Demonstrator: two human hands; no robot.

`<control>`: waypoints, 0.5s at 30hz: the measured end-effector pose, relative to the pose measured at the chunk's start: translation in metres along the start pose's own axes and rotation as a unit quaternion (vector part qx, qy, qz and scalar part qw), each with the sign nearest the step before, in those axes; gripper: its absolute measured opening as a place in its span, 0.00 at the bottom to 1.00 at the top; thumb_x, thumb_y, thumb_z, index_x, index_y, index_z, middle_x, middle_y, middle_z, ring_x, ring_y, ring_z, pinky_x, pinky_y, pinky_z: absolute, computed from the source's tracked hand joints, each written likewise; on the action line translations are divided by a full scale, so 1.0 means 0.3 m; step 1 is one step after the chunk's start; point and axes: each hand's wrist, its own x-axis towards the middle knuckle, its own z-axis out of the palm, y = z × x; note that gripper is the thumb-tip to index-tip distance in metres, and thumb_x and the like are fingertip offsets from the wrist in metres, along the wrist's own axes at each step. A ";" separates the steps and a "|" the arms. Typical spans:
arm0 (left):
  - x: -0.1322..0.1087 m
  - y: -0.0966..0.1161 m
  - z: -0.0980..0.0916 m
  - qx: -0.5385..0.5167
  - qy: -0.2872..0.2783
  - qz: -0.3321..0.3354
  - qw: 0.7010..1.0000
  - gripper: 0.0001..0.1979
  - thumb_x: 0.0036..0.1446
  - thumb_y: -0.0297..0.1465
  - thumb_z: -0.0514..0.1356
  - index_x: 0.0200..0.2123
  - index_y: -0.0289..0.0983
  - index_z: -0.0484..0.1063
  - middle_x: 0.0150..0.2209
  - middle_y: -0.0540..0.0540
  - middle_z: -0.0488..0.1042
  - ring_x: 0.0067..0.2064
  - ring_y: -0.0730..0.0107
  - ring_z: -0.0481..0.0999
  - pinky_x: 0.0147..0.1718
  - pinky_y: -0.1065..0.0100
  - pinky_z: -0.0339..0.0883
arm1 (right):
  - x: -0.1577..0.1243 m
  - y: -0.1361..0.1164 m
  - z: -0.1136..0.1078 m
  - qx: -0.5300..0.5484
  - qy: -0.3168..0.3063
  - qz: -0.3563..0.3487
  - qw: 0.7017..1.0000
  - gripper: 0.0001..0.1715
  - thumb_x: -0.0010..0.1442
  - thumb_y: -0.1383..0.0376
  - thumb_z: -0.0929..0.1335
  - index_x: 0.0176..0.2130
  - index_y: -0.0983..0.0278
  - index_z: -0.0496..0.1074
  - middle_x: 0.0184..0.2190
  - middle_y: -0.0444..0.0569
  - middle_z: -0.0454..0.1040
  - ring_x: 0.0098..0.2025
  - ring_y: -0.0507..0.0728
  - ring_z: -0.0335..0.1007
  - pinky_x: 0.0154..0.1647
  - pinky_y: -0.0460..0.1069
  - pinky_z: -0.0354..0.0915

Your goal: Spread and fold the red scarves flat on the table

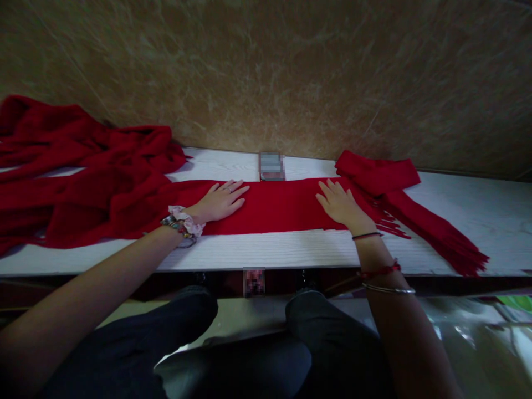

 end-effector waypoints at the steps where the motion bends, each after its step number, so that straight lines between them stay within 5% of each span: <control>1: -0.001 0.001 -0.001 0.002 0.000 0.000 1.000 0.26 0.65 0.39 0.39 0.64 0.40 0.50 0.66 0.44 0.46 0.65 0.55 0.46 0.60 0.49 0.43 | 0.015 -0.034 -0.005 0.005 0.012 -0.034 0.999 0.33 0.64 0.58 0.51 0.64 0.69 0.50 0.66 0.58 0.46 0.66 0.65 0.39 0.61 0.67 0.45; 7: 0.000 -0.003 0.001 -0.008 0.003 0.004 1.000 0.26 0.64 0.39 0.39 0.63 0.41 0.51 0.66 0.45 0.46 0.65 0.56 0.46 0.60 0.49 0.43 | 0.091 -0.115 0.032 0.015 -0.010 -0.114 0.993 0.31 0.64 0.56 0.51 0.63 0.63 0.52 0.65 0.53 0.48 0.66 0.64 0.39 0.61 0.69 0.44; 15: 0.007 -0.007 0.013 -0.011 0.010 0.010 1.000 0.25 0.64 0.39 0.40 0.63 0.41 0.50 0.66 0.45 0.47 0.65 0.55 0.47 0.60 0.50 0.43 | 0.131 0.149 0.056 0.015 -0.039 0.029 0.999 0.32 0.64 0.58 0.50 0.63 0.67 0.50 0.66 0.55 0.47 0.66 0.63 0.41 0.61 0.67 0.44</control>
